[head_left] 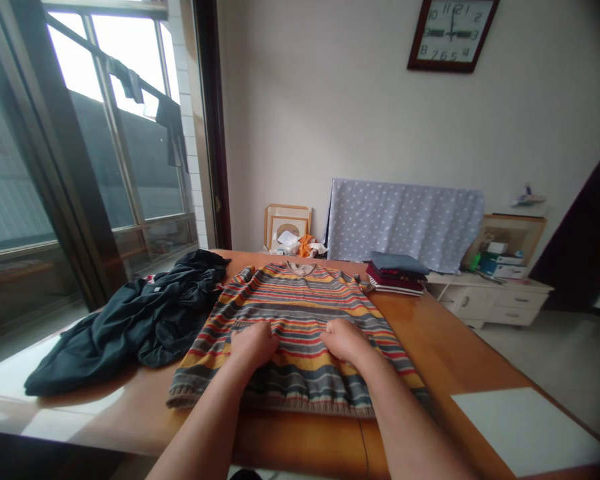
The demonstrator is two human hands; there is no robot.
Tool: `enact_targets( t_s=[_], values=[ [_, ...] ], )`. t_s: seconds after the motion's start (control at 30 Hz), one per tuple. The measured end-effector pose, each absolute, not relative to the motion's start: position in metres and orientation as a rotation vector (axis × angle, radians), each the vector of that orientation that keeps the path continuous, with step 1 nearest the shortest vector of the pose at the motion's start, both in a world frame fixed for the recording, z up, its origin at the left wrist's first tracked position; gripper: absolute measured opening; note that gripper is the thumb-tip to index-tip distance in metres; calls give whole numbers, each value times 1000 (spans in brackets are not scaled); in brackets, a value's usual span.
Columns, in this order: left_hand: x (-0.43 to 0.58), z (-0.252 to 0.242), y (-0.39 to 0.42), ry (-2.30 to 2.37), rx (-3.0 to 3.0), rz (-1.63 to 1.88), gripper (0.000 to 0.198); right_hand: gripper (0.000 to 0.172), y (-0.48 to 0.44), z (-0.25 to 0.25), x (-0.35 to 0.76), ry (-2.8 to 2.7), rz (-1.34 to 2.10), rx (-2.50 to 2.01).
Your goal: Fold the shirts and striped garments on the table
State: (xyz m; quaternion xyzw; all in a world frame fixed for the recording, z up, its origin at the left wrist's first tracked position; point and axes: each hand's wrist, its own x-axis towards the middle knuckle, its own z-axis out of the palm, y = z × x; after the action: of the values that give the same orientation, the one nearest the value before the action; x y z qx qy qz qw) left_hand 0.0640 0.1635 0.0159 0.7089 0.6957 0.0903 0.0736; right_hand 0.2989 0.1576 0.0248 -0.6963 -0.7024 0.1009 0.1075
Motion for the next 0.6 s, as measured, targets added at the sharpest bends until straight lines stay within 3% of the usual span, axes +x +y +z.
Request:
enact_targets(
  t_s=[0.13,0.3,0.37,0.5,0.6],
  values=[
    [62,21,165,2054,2126,357,31,27,155,30,302,-2032,224,-1998],
    [60,34,164,2072,2154,400,25,52,154,30,301,-2056,293,-2068],
    [59,38,164,2074,2164,395,25,48,154,27,300,-2072,312,-2111],
    [60,41,164,2076,2175,404,27,24,156,19,300,-2088,353,-2066],
    [60,41,167,2083,2171,421,27,23,160,16,303,-2033,324,-1980]
  ],
)
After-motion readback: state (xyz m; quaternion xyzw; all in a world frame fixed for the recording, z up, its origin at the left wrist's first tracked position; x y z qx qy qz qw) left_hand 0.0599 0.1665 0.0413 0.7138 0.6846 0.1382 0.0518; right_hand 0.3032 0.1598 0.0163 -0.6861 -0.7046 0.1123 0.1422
